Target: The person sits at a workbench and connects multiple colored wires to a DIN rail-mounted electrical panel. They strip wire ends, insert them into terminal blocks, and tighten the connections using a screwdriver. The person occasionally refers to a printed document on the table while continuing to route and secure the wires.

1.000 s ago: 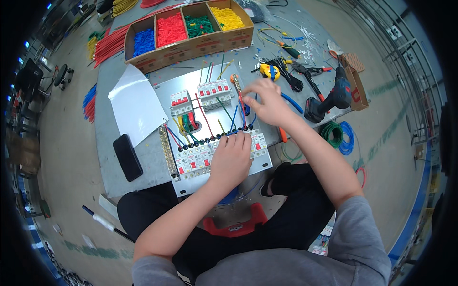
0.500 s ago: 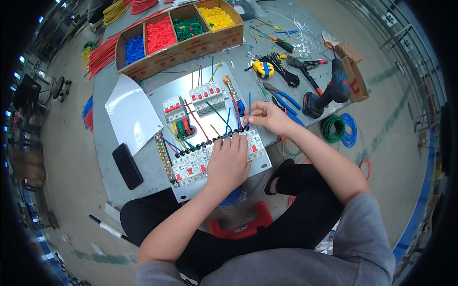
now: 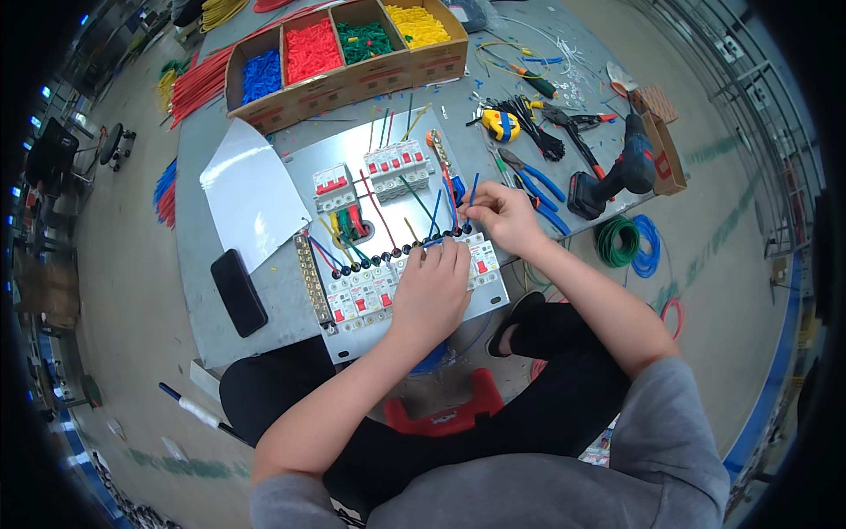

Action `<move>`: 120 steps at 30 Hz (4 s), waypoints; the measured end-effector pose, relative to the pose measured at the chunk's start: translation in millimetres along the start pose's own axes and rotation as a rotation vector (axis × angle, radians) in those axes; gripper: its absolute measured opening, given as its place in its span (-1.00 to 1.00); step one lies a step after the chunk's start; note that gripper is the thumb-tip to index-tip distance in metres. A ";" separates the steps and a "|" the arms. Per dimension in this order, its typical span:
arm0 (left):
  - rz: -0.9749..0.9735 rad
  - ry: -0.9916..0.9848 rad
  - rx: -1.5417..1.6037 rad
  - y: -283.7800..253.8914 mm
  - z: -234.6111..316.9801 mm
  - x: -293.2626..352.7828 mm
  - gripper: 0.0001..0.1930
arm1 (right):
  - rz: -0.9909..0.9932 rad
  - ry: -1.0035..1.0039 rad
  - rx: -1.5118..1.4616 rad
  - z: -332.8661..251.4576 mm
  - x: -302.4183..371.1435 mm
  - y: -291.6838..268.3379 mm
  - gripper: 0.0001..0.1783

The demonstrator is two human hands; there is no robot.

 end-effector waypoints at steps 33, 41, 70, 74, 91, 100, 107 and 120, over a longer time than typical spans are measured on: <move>-0.066 -0.034 0.041 4.2 1.6 0.4 -0.22 | 0.140 0.043 0.372 -39.6 -26.8 8.4 -0.83; -0.049 -0.077 0.101 1.5 4.6 -2.0 -0.19 | -0.166 0.150 0.231 -28.0 -34.5 -10.8 -0.68; 0.047 -0.087 0.001 11.1 7.0 7.7 -0.15 | -0.216 0.061 0.022 -43.7 -25.1 20.8 -0.46; 0.033 -0.063 -0.027 11.6 8.1 6.7 -0.15 | -0.308 0.131 -0.192 -30.5 -32.9 9.2 -0.48; 0.076 -0.066 -0.011 8.5 5.2 11.7 -0.17 | -0.281 0.065 -0.280 -25.2 -36.4 8.6 -0.53; 0.073 -0.076 -0.010 7.0 8.2 8.1 -0.22 | -0.032 -0.184 0.197 -121.8 -103.6 10.1 -0.52; 0.114 -0.075 0.001 8.1 5.6 10.8 -0.25 | -0.121 0.091 0.487 -140.8 -132.3 50.4 -0.61; 0.121 -0.070 -0.004 8.0 6.1 10.5 -0.29 | -0.093 -0.074 0.444 -149.3 -140.2 57.1 -0.68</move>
Point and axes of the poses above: each hand's wrist, its own x-axis away from the middle knuckle, its own y-axis out of the palm, z = x × y, the point moved 5 cm from there along -x, towards the middle knuckle, and after that the axes turned 8 degrees about y, right-handed, at the moved point
